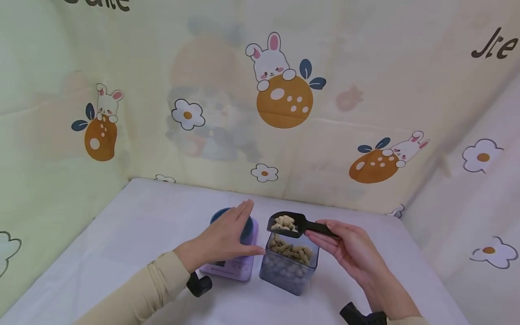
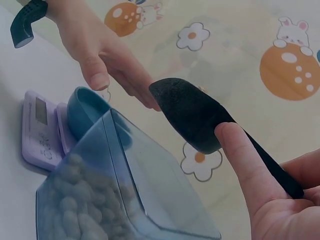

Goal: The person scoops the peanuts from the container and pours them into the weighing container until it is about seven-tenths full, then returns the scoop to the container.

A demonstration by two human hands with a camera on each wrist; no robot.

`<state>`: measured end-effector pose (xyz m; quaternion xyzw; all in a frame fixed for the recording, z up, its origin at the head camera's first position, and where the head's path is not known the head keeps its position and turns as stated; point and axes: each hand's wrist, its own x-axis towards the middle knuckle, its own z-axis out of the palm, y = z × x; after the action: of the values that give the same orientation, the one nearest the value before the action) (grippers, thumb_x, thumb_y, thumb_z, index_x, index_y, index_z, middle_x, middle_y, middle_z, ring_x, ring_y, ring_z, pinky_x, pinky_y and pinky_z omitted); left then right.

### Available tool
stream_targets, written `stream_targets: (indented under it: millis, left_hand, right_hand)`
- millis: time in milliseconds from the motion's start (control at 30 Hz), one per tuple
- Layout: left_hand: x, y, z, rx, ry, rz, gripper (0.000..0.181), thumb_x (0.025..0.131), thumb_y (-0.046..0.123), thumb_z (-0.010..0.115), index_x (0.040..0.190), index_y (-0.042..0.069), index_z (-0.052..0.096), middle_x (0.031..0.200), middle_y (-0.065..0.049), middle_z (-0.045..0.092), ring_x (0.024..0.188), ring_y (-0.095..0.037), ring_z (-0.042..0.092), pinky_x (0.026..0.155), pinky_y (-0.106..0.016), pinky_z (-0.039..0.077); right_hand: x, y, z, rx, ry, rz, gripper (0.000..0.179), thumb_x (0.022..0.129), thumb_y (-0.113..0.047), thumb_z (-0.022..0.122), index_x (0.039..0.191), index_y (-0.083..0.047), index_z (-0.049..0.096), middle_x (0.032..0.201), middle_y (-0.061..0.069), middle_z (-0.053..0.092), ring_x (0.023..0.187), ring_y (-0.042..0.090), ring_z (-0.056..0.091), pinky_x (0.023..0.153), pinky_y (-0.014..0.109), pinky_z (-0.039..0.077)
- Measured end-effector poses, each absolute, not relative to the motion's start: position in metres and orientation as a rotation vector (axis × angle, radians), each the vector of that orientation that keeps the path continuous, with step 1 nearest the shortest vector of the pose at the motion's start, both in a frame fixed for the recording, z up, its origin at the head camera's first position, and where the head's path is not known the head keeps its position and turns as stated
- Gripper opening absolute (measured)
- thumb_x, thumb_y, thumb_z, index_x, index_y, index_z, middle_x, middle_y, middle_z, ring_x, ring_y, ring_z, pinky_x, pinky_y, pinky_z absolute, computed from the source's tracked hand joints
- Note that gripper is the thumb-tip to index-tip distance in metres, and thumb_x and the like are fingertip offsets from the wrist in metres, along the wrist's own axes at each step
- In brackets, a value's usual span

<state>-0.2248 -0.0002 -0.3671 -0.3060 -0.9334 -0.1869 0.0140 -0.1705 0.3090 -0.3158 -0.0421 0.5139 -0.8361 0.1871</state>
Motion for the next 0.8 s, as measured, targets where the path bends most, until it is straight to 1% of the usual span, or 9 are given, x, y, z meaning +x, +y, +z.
stream_targets:
  millis: [233,433,633,800]
  left_hand:
    - [-0.230,-0.016,-0.372,-0.904,-2.907,-0.534,0.115,0.080,0.079,0.057,0.160,0.009,0.013,0.168,-0.008,0.012,0.155,-0.023,0.014,0.126,-0.045,0.016]
    - [-0.233,-0.029,-0.376,-0.826,-2.934,-0.531,0.119,0.078,0.081,0.057,0.160,0.007,0.014,0.167,-0.008,0.013,0.155,-0.024,0.012,0.126,-0.050,0.013]
    - [-0.236,-0.039,-0.382,-0.756,-2.965,-0.504,0.122,0.076,0.084,0.055,0.159,0.005,0.014,0.167,-0.011,0.015,0.155,-0.026,0.013,0.126,-0.050,0.013]
    - [-0.238,-0.045,-0.387,-0.700,-2.997,-0.517,0.122,0.076,0.085,0.054,0.159,0.004,0.014,0.167,-0.012,0.014,0.155,-0.026,0.013,0.126,-0.049,0.012]
  right_hand:
    - [-0.177,0.293,-0.313,-0.175,1.457,-2.338,0.031,0.107,-0.009,0.039,0.115,-0.002,0.068,0.120,0.015,0.070,0.112,0.029,0.069,0.096,0.035,0.054]
    - [-0.184,0.278,-0.312,-0.127,1.535,-2.317,0.027,0.106,-0.011,0.044,0.112,-0.006,0.069,0.118,0.012,0.071,0.109,0.027,0.070,0.095,0.034,0.055]
    - [-0.192,0.266,-0.313,-0.063,1.647,-2.284,0.022,0.105,-0.013,0.047,0.111,-0.008,0.068,0.115,0.008,0.072,0.107,0.026,0.072,0.095,0.035,0.054]
    - [-0.198,0.257,-0.316,-0.057,1.695,-2.259,0.022,0.106,-0.013,0.045,0.117,-0.006,0.063,0.115,0.008,0.072,0.106,0.025,0.072,0.095,0.034,0.054]
